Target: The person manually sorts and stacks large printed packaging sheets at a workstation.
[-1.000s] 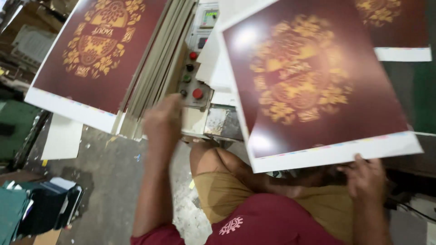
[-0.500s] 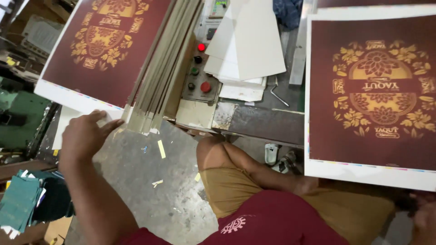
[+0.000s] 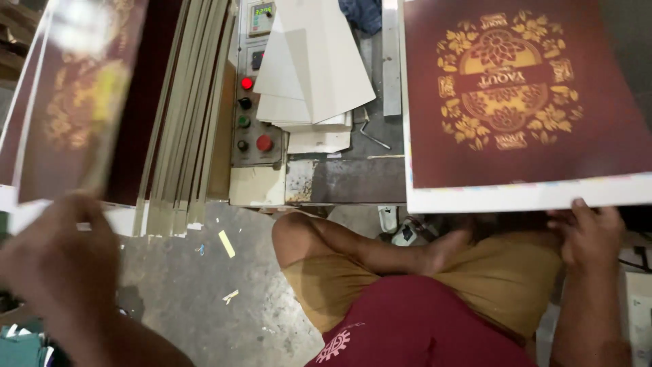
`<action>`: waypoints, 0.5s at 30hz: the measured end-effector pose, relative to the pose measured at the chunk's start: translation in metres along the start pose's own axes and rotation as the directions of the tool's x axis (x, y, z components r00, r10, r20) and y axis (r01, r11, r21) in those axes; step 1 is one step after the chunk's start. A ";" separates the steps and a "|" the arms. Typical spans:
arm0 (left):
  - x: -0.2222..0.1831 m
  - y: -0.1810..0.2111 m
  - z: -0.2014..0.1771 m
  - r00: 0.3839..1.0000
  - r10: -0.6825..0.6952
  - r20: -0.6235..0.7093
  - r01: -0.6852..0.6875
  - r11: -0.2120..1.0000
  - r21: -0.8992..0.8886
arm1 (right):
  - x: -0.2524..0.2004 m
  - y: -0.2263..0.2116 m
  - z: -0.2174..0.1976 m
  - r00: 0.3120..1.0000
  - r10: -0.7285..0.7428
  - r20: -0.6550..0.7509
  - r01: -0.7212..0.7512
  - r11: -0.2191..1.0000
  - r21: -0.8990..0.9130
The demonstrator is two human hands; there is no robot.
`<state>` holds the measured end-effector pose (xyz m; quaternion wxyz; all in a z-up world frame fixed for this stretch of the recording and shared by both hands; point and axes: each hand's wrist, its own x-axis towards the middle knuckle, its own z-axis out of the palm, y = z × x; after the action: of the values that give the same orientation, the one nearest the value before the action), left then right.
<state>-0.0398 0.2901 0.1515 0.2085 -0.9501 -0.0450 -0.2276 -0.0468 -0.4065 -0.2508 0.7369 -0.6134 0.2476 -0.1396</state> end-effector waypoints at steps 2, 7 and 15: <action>-0.002 0.069 -0.032 0.996 0.054 -0.064 -0.055 0.999 -0.002 | 0.025 0.007 0.011 0.997 -0.056 0.054 0.058 0.998 -0.023; -0.008 0.133 -0.015 0.985 0.119 -0.125 -0.160 0.896 -0.414 | 0.098 -0.013 0.050 0.990 -0.035 0.134 0.034 0.999 0.013; -0.012 0.199 -0.027 0.987 0.115 -0.115 -0.162 0.636 -0.754 | 0.068 -0.050 0.100 0.990 0.124 0.062 -0.123 0.992 -0.016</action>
<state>-0.0260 0.0980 0.0930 -0.1914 -0.9435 0.1334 -0.2354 0.0683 -0.3679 -0.2025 0.7477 -0.6055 0.2625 -0.0730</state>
